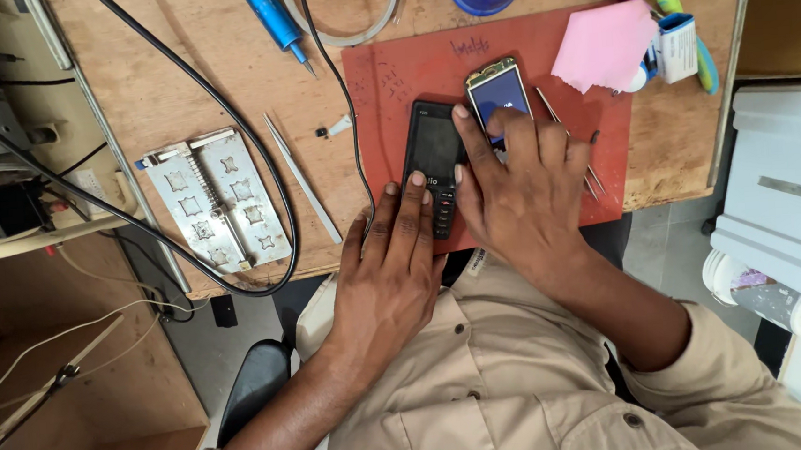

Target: The person cleans a mobile phone screen with a pink cloth, then applies a small amount of white adhesive from a tube onto the screen. They wipe the screen again with the cloth and reattach the phone's front cover. Finally, they open a second mobile phone to reveal its internal circuit board.

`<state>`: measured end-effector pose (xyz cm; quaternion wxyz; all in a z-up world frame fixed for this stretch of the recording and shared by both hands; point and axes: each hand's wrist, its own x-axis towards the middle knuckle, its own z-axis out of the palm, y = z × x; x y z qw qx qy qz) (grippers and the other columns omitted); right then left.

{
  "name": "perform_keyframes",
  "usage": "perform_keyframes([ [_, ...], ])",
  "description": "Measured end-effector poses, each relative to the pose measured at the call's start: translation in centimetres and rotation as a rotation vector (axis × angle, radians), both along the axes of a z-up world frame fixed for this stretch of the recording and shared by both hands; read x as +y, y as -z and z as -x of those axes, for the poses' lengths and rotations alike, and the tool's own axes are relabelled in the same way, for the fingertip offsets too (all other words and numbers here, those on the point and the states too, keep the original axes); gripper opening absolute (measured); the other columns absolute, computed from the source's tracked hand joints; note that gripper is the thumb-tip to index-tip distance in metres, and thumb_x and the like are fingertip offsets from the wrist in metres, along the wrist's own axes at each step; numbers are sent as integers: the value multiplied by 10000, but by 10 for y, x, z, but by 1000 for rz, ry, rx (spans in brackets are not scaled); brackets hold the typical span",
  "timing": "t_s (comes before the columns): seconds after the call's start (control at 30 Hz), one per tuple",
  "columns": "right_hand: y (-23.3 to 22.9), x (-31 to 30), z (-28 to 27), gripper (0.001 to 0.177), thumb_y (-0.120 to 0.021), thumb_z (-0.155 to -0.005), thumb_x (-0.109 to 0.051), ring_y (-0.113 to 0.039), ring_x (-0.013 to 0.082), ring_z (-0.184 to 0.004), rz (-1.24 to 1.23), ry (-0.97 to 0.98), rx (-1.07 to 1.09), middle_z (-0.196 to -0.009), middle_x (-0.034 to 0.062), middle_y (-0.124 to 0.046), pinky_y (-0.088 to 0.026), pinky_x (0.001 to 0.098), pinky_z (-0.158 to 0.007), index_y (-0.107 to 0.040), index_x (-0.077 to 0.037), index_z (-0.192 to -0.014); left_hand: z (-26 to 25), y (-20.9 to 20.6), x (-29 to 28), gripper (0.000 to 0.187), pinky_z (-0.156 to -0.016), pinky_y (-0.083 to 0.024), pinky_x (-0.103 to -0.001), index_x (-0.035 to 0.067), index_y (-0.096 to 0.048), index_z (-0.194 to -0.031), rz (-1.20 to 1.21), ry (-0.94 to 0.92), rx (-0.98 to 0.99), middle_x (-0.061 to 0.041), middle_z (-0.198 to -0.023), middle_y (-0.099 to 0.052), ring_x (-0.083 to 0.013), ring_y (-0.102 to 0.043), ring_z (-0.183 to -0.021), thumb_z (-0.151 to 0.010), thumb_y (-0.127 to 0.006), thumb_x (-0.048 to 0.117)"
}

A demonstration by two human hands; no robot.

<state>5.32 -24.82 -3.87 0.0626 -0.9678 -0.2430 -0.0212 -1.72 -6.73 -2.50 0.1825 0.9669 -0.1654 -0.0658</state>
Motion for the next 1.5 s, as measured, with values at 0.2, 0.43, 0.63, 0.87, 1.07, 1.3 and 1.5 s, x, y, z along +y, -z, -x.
perform_keyframes([
  [0.2, 0, -8, 5, 511, -704, -979, -253, -487, 276, -1019, -31, -115, 3, -1185, 62, -560, -373, 441, -865, -666, -52, -1448, 2, 0, -4, 658, -1071, -473, -531, -38, -564, -1412, -1, -18, 15, -188, -1563, -446, -354, -512, -1388, -904, -675, 365],
  [0.43, -8, -12, 22, 435, -756, -922, -250, -530, 223, -946, -205, -300, 90, -1056, 40, -596, -414, 386, -786, -724, 0, -1278, 3, 2, -6, 676, -1072, -471, -552, -32, -550, -1434, 45, -54, -29, -188, -1549, -460, -368, -513, -1384, -912, -685, 377],
  [0.63, -9, -10, 11, 311, -764, -871, -182, -541, 221, -917, -313, -227, 114, -977, 6, -602, -411, 386, -754, -770, -60, -1157, 5, 4, -9, 667, -1069, -456, -551, -36, -543, -1443, 24, -56, -9, -184, -1563, -460, -365, -509, -1396, -931, -691, 364],
  [0.87, -12, -17, 10, 285, -763, -871, -125, -605, 226, -869, -412, -199, 124, -970, 31, -619, -475, 380, -712, -764, -68, -1150, -2, -6, -6, 658, -1135, -336, -604, -16, -555, -1421, 45, -65, 14, -163, -1534, -480, -344, -497, -1391, -886, -702, 337],
  [1.07, -11, -18, 35, 221, -708, -978, -126, -678, 243, -750, -524, 128, 213, -948, 65, -663, -537, 365, -665, -741, -53, -1184, -9, -15, 4, 566, -1078, -387, -550, 25, -580, -1405, 116, -180, 1, -117, -1434, -558, -297, -559, -1295, -917, -723, 273],
  [1.3, -16, 11, 38, 457, -740, -907, -218, -675, 262, -684, -428, 162, 310, -909, 109, -653, -527, 375, -580, -661, 58, -1263, -29, -13, -5, 645, -823, -414, -518, -40, -540, -1427, 140, -340, 139, -196, -1229, -552, -359, -564, -1120, -880, -725, 248],
  [1.5, -13, 15, 36, 507, -763, -868, -69, -715, 130, -725, -791, 309, 589, -1083, 94, -710, -570, 269, -592, -589, 19, -1335, -30, -9, 6, 485, -799, -552, -356, -26, -548, -1353, 633, -553, 295, -148, -1148, -690, -211, -696, -987, -905, -677, 109],
])
